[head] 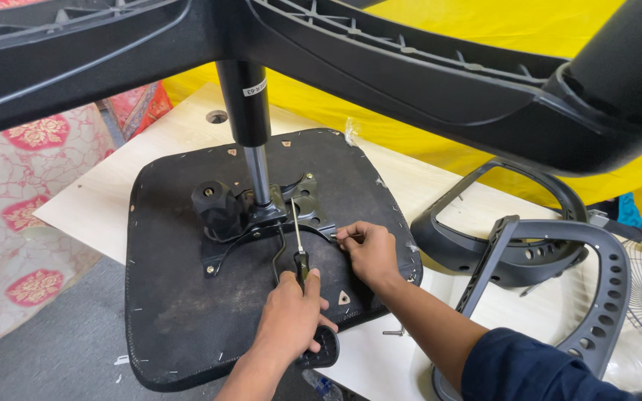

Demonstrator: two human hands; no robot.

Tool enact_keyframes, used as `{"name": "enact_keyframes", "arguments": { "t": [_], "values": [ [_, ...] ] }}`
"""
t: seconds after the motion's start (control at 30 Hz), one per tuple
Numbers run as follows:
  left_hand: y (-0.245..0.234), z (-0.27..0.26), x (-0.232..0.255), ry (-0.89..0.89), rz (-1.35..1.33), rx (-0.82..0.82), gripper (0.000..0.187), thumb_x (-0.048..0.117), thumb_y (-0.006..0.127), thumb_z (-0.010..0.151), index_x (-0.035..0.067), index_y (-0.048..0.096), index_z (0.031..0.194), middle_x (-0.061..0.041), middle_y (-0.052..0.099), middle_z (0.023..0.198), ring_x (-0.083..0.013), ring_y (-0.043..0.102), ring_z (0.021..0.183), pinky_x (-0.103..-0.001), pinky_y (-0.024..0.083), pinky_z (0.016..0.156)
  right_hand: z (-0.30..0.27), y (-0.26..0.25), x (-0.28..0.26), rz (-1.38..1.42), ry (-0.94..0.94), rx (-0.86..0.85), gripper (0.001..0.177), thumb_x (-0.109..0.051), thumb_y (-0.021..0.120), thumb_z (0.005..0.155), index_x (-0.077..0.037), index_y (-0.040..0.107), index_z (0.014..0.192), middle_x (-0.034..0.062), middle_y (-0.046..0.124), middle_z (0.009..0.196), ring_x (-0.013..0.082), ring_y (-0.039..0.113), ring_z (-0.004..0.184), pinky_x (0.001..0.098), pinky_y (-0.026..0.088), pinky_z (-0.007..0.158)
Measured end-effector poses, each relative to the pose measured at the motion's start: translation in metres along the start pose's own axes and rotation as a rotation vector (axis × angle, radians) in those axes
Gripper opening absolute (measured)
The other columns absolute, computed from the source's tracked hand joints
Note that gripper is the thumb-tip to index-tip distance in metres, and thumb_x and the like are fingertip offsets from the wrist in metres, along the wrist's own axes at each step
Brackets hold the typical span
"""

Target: The person uses a screwdriver to tighten screws on the underside of an office chair seat, securing the metal mounting plate to the seat base. The person works on multiple screw locations in sequence.

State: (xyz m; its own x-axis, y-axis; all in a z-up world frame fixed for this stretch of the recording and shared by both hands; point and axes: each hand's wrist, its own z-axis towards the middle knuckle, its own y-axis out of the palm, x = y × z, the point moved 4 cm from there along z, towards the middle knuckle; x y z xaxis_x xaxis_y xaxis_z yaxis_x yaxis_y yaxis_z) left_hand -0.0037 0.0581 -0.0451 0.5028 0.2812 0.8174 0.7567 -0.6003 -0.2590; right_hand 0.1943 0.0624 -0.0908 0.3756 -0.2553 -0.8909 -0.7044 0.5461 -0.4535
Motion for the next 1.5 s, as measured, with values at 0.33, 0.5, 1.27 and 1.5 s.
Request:
{"name": "enact_keyframes", "arguments": {
  "t": [0.33,0.5,1.27,1.5],
  "values": [
    [0.001,-0.008,0.011,-0.039,0.13,0.024,0.051,0.043,0.042,0.104,-0.006,0.051,0.117,-0.016,0.078,0.1,-0.0237,0.082,0.072,-0.031,0.06,0.043,0.003,-0.002,-0.025,-0.129,-0.176,-0.092,0.014,-0.003,0.065,0.093,0.003,0.073,0.102,0.015,0.079,0.088,0.0213,0.077,0.082,0.0324,0.059,0.078],
    [0.0,-0.008,0.01,-0.019,0.092,0.049,0.049,0.043,0.042,0.103,-0.004,0.049,0.118,-0.013,0.077,0.1,-0.0244,0.082,0.071,-0.033,0.06,0.043,0.007,0.003,-0.035,-0.19,-0.349,-0.166,0.019,-0.006,0.068,0.091,0.002,0.072,0.108,0.0186,0.077,0.098,0.0274,0.077,0.091,0.035,0.058,0.083],
    [0.007,-0.017,0.02,-0.043,0.213,0.137,0.05,0.044,0.044,0.103,-0.004,0.054,0.113,-0.014,0.079,0.095,-0.022,0.08,0.067,-0.032,0.059,0.043,0.009,-0.006,-0.028,-0.241,-0.369,-0.185,0.015,-0.013,0.073,0.09,-0.001,0.073,0.1,0.0166,0.076,0.095,0.0308,0.076,0.086,0.0382,0.059,0.078],
    [0.006,-0.024,0.024,-0.033,0.247,0.178,0.047,0.045,0.045,0.103,0.0,0.059,0.111,-0.012,0.081,0.078,-0.0221,0.077,0.06,-0.03,0.056,0.047,0.002,-0.003,-0.036,-0.377,-0.518,-0.11,0.035,-0.011,0.073,0.087,-0.002,0.065,0.12,0.0163,0.07,0.103,0.0373,0.068,0.093,0.0451,0.052,0.079]
  ]
}}
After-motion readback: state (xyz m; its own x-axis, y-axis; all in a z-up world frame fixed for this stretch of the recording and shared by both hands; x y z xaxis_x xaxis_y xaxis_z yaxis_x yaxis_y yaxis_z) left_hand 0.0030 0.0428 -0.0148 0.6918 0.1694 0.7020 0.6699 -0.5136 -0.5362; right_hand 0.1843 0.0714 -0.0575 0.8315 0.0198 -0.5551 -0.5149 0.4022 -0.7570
